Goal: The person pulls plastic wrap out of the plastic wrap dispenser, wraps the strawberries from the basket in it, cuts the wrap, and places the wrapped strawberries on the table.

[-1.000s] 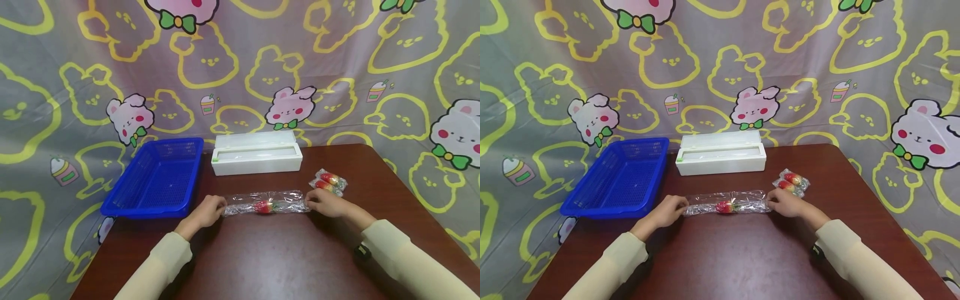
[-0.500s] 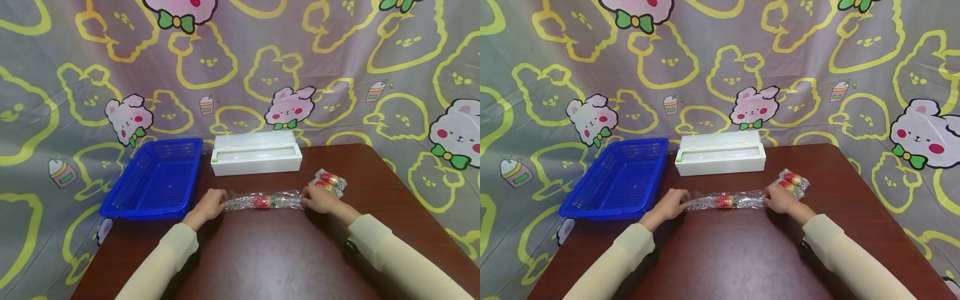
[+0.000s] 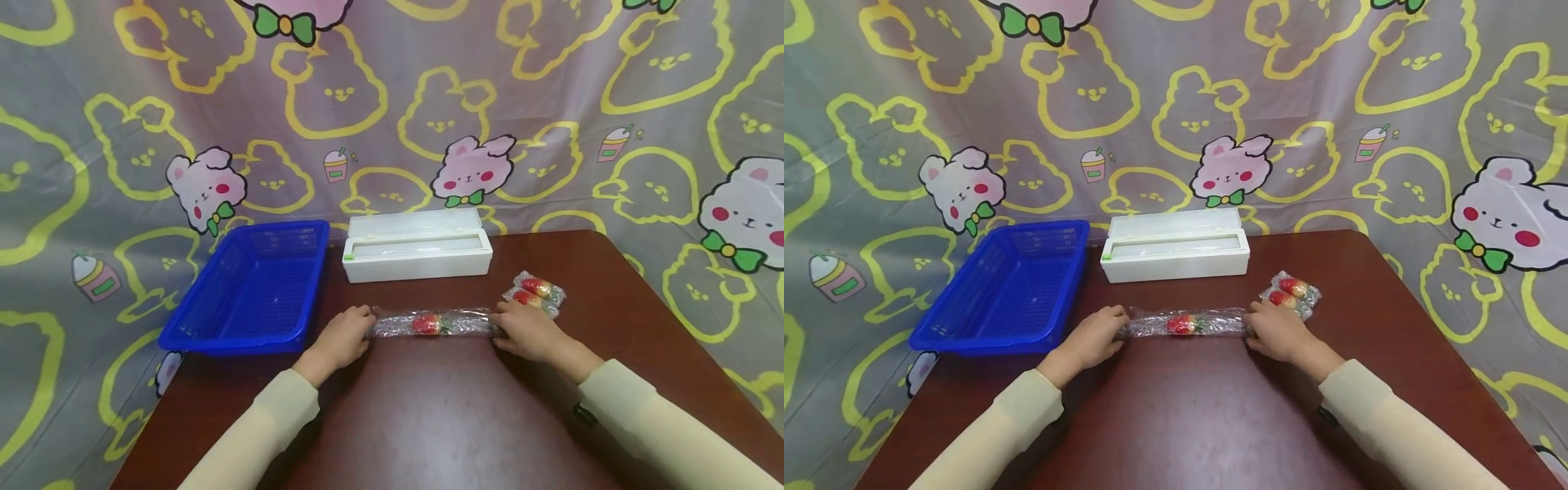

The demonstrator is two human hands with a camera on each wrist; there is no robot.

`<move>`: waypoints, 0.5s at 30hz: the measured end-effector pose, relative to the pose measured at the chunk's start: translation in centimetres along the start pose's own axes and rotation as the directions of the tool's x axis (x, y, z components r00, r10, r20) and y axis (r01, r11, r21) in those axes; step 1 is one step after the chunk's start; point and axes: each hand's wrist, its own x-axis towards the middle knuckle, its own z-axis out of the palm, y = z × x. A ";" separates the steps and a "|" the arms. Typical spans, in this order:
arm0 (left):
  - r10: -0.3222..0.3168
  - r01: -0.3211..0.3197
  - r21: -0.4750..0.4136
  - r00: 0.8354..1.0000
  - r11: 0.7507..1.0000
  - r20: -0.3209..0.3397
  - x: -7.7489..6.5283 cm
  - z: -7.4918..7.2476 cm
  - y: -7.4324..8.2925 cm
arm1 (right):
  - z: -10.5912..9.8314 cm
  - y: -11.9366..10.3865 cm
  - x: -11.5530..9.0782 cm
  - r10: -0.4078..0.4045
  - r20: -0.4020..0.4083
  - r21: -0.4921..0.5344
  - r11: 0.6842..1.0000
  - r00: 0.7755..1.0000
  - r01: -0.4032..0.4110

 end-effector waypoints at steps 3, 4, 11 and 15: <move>0.045 -0.043 0.056 0.999 0.997 -0.029 0.5 0.4 0.2 | 0.6 0.0 0.5 -0.049 -0.030 -0.060 0.997 0.998 0.048; 0.049 -0.047 0.050 0.998 0.998 -0.035 0.6 0.5 0.2 | 0.8 0.0 0.6 -0.058 -0.039 -0.074 0.996 0.998 0.055; 0.004 -0.010 -0.116 0.999 0.993 -0.053 0.8 0.6 -0.4 | 0.8 0.5 0.5 -0.079 -0.070 -0.045 0.996 0.994 0.076; -0.012 0.003 -0.187 0.999 0.982 -0.045 0.1 0.1 -1.0 | 0.5 1.0 0.1 -0.080 -0.044 0.068 0.994 0.996 0.083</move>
